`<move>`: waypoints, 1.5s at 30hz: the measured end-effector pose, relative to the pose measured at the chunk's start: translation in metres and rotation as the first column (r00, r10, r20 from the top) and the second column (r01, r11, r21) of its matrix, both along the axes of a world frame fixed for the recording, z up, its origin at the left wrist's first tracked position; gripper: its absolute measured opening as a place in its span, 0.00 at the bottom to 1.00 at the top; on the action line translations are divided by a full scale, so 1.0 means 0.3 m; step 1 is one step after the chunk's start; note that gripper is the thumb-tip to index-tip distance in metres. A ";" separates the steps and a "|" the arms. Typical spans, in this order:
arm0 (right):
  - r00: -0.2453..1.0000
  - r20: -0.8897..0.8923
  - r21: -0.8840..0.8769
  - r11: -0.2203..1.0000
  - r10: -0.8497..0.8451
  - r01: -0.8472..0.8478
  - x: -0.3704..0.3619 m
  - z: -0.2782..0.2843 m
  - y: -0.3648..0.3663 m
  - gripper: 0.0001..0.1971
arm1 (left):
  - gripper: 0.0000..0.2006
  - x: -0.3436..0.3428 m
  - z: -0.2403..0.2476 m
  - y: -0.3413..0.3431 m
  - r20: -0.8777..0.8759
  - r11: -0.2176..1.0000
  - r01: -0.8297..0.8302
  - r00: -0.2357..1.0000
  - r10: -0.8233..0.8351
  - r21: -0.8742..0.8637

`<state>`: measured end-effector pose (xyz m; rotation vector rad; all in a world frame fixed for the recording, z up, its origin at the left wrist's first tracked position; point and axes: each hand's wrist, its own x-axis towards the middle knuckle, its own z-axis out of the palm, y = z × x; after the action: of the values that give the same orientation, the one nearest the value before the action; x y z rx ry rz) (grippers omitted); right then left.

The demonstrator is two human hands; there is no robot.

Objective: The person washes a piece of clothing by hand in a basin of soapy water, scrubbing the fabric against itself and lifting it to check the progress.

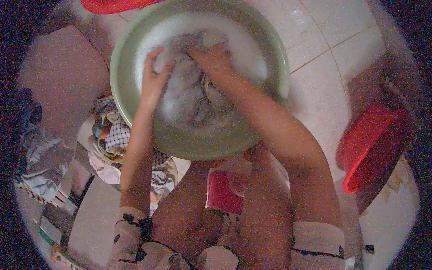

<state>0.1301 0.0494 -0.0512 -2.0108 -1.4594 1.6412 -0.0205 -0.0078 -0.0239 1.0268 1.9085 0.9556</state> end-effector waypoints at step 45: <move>0.335 -0.930 -0.183 0.981 -0.154 -0.058 0.047 0.009 -0.223 0.11 | 0.11 0.241 0.176 -0.056 -0.528 0.831 0.523 0.768 -0.363 0.189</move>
<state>0.1443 -0.0175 -0.0483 -0.6678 -0.7396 2.3231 0.0518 -0.0245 0.0289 1.9747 1.7543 0.7897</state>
